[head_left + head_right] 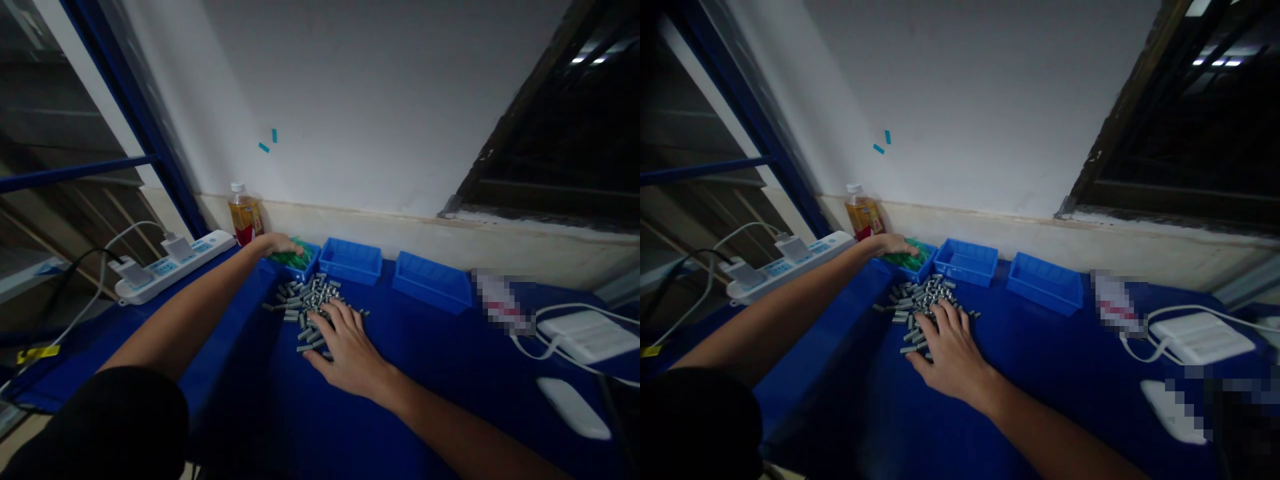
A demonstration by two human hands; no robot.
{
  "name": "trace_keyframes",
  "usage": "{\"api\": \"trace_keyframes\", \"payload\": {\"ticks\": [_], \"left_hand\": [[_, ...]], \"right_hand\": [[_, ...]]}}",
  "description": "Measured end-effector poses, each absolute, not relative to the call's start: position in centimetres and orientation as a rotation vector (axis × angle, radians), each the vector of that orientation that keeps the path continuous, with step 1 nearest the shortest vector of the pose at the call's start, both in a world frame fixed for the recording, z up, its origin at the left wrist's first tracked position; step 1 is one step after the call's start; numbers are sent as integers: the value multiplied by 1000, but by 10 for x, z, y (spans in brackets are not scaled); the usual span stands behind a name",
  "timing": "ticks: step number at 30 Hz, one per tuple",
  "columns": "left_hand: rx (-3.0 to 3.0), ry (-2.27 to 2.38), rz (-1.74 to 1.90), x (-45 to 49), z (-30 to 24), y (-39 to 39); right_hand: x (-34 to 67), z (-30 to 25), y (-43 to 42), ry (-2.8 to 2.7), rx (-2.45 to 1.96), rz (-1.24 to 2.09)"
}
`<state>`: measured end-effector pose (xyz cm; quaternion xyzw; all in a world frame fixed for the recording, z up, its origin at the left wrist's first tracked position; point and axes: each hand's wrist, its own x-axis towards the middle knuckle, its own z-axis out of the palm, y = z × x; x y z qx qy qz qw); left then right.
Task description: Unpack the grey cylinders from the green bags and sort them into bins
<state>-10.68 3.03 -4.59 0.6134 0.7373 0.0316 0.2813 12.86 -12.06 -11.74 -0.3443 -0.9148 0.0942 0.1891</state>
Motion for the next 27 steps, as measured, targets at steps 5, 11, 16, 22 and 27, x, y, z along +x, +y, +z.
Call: {"api": "trace_keyframes", "payload": {"ticks": [5,11,16,22,27], "left_hand": [[1616,1934,120,-107,-43,30],[1695,1973,184,-115,-25,28],[1792,2024,658,-135,3,0],[2113,1892,1012,-91,-1,-85],[2655,1535,906,-48,-59,-117]], "right_hand": [[128,-117,-120,-2578,-984,289],[127,-117,-119,-2584,-1009,337],[127,-117,-118,-2595,-1007,326],[126,-115,-117,-2589,-1017,322],[129,-118,-122,-2572,-1054,250]]}}
